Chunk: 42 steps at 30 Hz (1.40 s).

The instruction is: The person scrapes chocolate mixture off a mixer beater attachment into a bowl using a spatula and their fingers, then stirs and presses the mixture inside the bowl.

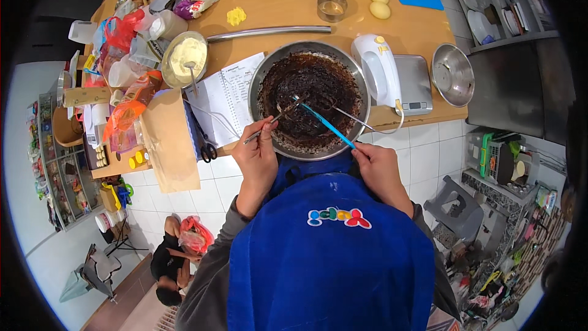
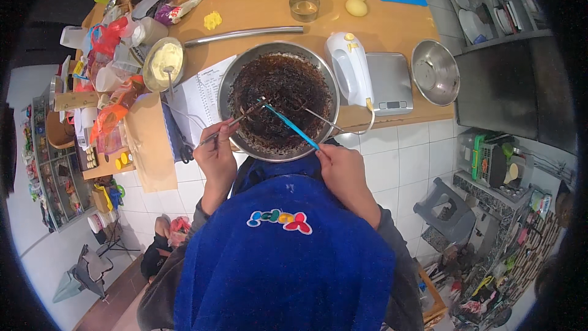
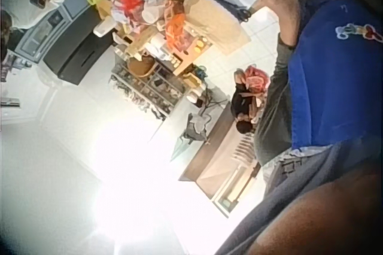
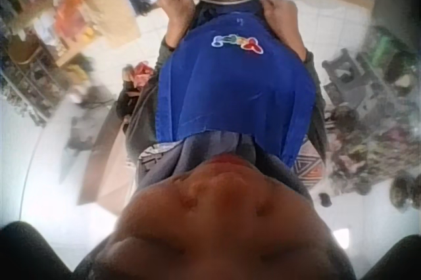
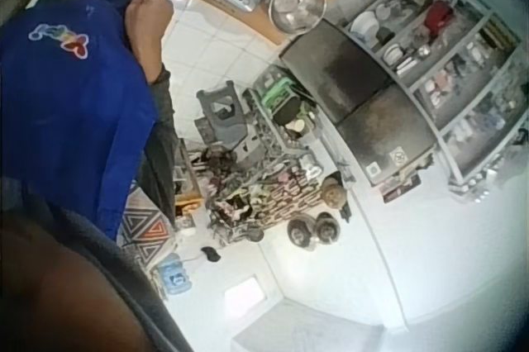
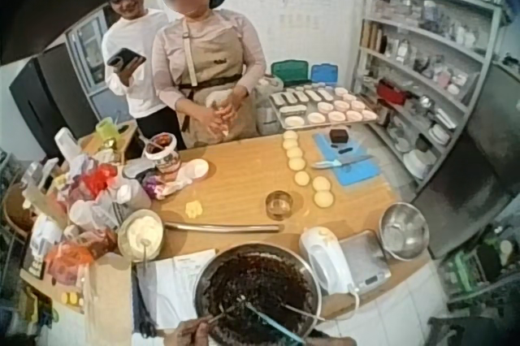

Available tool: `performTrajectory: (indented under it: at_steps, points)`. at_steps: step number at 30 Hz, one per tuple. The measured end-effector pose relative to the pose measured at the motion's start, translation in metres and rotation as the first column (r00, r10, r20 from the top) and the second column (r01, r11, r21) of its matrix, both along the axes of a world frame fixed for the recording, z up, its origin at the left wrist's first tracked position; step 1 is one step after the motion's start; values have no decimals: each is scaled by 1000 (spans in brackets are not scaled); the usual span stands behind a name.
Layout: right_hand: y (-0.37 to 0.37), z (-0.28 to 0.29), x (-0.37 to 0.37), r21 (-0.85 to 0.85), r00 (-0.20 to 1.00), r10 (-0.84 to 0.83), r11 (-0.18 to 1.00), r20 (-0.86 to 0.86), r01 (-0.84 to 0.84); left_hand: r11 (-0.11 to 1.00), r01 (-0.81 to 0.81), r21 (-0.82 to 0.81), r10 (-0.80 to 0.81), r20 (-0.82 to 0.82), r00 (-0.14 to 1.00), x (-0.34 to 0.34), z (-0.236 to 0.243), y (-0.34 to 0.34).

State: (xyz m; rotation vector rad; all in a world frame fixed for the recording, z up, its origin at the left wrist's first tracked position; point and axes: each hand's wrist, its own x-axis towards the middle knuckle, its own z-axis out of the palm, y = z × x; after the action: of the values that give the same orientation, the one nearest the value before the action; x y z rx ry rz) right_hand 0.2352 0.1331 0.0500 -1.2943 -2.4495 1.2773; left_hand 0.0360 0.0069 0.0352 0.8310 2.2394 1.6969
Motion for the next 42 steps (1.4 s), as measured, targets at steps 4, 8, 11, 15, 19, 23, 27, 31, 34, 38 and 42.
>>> performTrajectory:
  at_steps: [4, 8, 11, 15, 19, 23, 27, 31, 34, 38, 42]
  points:
    - [8, 4, 10, 20, 994, 23, 999, 107, -25, 999, -19, -45, 16, -65, 998, -8, 1, -3]
    - [7, 14, 14, 47, 997, -61, 997, -56, 63, 999, -12, -42, 9, -75, 997, -17, -2, -6]
    - [3, 23, 4, 48, 986, -9, 999, -166, 17, 999, 6, -39, -9, -89, 996, -17, -2, -4]
    - [1, 19, 0, 74, 979, 35, 997, -201, -20, 995, 61, -75, -71, -137, 988, -17, 1, -4]
    - [4, 22, 3, 222, 982, 112, 972, -150, -77, 991, 97, -88, -113, -197, 974, -20, 2, -5]
    - [9, 28, 2, 318, 978, 168, 940, -127, -121, 980, 180, -89, -199, -308, 930, -24, 6, -5]
    - [13, 26, 3, 370, 972, 204, 917, -115, -149, 967, 244, -69, -252, -383, 889, -26, 7, -8]
    - [21, 28, 7, 392, 971, 237, 890, 34, -231, 968, 247, -53, -250, -344, 905, -29, 4, -10]
    - [26, 29, 14, 441, 981, 191, 879, 22, -181, 975, 222, -20, -219, -271, 937, -31, 3, -12]
    - [31, 35, 12, 541, 982, 174, 820, 75, -187, 966, 253, -46, -255, -313, 915, -33, 5, -13]
    - [29, 32, 5, 584, 978, 186, 786, 90, -203, 946, 316, -72, -319, -369, 873, -30, 7, -12]
